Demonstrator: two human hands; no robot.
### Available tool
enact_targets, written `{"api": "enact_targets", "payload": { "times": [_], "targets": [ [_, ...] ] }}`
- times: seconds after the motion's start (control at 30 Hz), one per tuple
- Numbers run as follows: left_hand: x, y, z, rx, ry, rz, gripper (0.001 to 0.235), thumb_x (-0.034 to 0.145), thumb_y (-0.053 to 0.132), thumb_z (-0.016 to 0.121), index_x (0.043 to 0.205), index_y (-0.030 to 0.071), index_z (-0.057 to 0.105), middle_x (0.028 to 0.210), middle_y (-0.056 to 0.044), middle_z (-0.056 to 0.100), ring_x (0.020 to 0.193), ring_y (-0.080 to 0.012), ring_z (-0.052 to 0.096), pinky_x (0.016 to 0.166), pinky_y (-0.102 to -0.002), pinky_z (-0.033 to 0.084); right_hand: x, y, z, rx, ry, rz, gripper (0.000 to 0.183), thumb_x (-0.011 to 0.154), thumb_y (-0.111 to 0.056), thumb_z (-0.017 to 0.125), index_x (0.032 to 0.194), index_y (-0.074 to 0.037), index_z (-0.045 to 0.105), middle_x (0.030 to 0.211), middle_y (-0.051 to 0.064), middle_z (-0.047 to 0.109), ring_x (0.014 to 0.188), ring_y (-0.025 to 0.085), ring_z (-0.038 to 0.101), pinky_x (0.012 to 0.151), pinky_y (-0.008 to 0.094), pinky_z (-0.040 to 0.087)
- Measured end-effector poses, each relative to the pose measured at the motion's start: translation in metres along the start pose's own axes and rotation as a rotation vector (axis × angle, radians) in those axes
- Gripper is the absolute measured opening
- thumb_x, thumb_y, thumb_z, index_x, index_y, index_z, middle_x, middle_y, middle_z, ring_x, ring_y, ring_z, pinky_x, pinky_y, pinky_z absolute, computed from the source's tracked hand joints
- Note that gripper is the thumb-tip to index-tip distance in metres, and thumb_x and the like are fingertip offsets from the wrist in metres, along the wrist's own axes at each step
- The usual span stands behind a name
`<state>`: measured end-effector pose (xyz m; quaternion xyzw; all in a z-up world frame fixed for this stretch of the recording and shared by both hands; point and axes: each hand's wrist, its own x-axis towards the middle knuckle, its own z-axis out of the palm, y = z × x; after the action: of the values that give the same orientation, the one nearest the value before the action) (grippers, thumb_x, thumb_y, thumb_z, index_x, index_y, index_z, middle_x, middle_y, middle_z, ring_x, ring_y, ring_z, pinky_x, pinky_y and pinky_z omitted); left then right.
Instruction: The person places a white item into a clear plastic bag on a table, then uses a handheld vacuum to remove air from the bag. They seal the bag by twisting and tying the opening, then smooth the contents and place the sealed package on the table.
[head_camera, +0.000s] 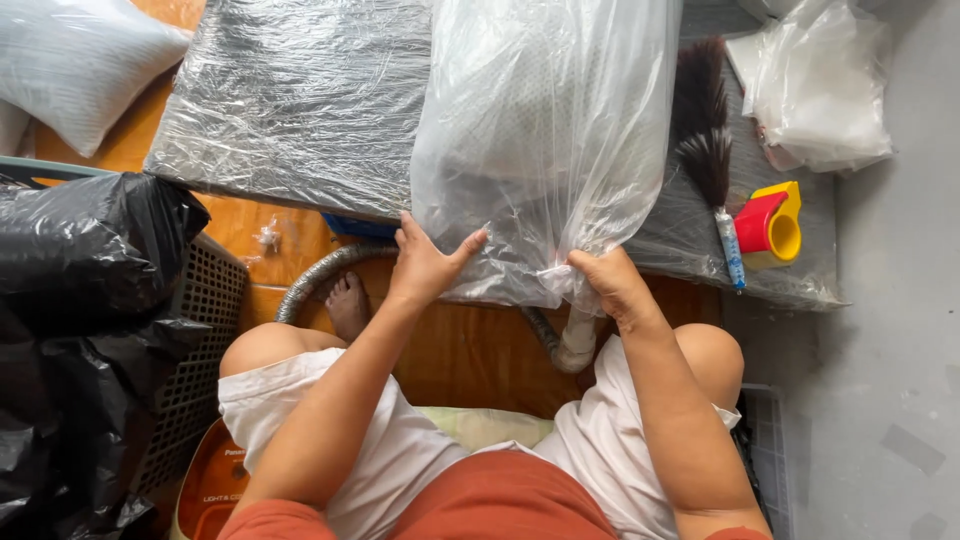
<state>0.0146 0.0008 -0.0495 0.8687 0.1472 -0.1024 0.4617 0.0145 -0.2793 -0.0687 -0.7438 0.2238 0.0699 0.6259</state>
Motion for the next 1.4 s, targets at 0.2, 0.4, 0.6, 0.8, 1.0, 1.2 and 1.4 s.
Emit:
{"api": "enact_targets", "payload": {
  "times": [0.2, 0.4, 0.6, 0.8, 1.0, 1.2, 1.4],
  "targets": [
    [0.028, -0.035, 0.045, -0.155, -0.155, -0.145, 0.077, 0.076, 0.054, 0.084, 0.129, 0.002, 0.064, 0.11, -0.019, 0.074, 0.11, -0.0366, 0.071, 0.085, -0.048, 0.06, -0.032, -0.029, 0.008, -0.025, 0.004, -0.001, 0.074, 0.069, 0.0, 0.075, 0.139, 0.012, 0.055, 0.131, 0.028, 0.062, 0.122, 0.032, 0.059, 0.097, 0.049, 0.05],
    [0.018, -0.026, 0.045, -0.489, -0.141, -0.259, 0.049, 0.082, 0.029, 0.069, 0.126, 0.007, 0.068, 0.117, -0.026, 0.068, 0.104, -0.0366, 0.071, 0.077, -0.052, 0.063, -0.026, -0.024, 0.008, 0.0, 0.005, 0.005, 0.071, 0.07, -0.003, 0.074, 0.138, 0.011, 0.058, 0.13, 0.028, 0.063, 0.124, 0.031, 0.06, 0.099, 0.048, 0.049],
    [0.049, -0.051, 0.079, -0.778, -0.152, -0.371, 0.056, 0.088, 0.021, 0.057, 0.14, 0.001, 0.048, 0.104, -0.028, 0.063, 0.069, -0.0335, 0.071, 0.056, -0.049, 0.061, -0.007, 0.004, 0.009, 0.1, 0.012, -0.029, 0.07, 0.07, -0.001, 0.075, 0.137, 0.01, 0.058, 0.124, 0.022, 0.064, 0.115, 0.024, 0.058, 0.095, 0.046, 0.052],
    [-0.016, 0.064, 0.01, -0.819, -0.339, -0.372, 0.119, 0.082, 0.08, 0.058, 0.163, 0.002, 0.017, 0.166, -0.034, 0.015, 0.15, -0.0556, 0.021, 0.116, -0.074, 0.019, 0.026, 0.033, 0.007, 0.086, 0.048, 0.03, 0.066, 0.067, -0.005, 0.077, 0.131, 0.006, 0.064, 0.118, 0.02, 0.068, 0.11, 0.025, 0.064, 0.089, 0.048, 0.053],
    [0.01, 0.034, 0.066, -0.735, -0.34, -0.293, 0.081, 0.081, 0.038, 0.088, 0.137, -0.01, 0.055, 0.122, -0.041, 0.062, 0.103, -0.05, 0.069, 0.071, -0.054, 0.061, -0.005, -0.007, 0.021, 0.191, 0.046, 0.129, 0.069, 0.069, -0.009, 0.078, 0.135, 0.005, 0.062, 0.121, 0.018, 0.068, 0.106, 0.026, 0.066, 0.087, 0.049, 0.055],
    [0.027, 0.023, 0.108, -0.597, -0.261, -0.215, 0.067, 0.087, 0.04, 0.076, 0.131, -0.009, 0.062, 0.114, -0.032, 0.069, 0.093, -0.0413, 0.074, 0.061, -0.05, 0.058, -0.004, -0.023, 0.02, 0.32, -0.095, 0.174, 0.071, 0.078, -0.029, 0.091, 0.139, -0.006, 0.062, 0.125, 0.014, 0.071, 0.105, 0.027, 0.071, 0.084, 0.049, 0.062],
    [0.007, 0.03, 0.097, -0.761, -0.291, -0.168, 0.053, 0.087, 0.02, 0.069, 0.127, -0.013, 0.056, 0.09, -0.029, 0.065, 0.045, -0.0299, 0.065, 0.038, -0.039, 0.054, 0.025, 0.022, 0.003, 0.234, -0.156, 0.169, 0.072, 0.07, -0.002, 0.085, 0.137, 0.001, 0.061, 0.116, 0.011, 0.071, 0.096, 0.025, 0.071, 0.075, 0.047, 0.062]
  ]
}}
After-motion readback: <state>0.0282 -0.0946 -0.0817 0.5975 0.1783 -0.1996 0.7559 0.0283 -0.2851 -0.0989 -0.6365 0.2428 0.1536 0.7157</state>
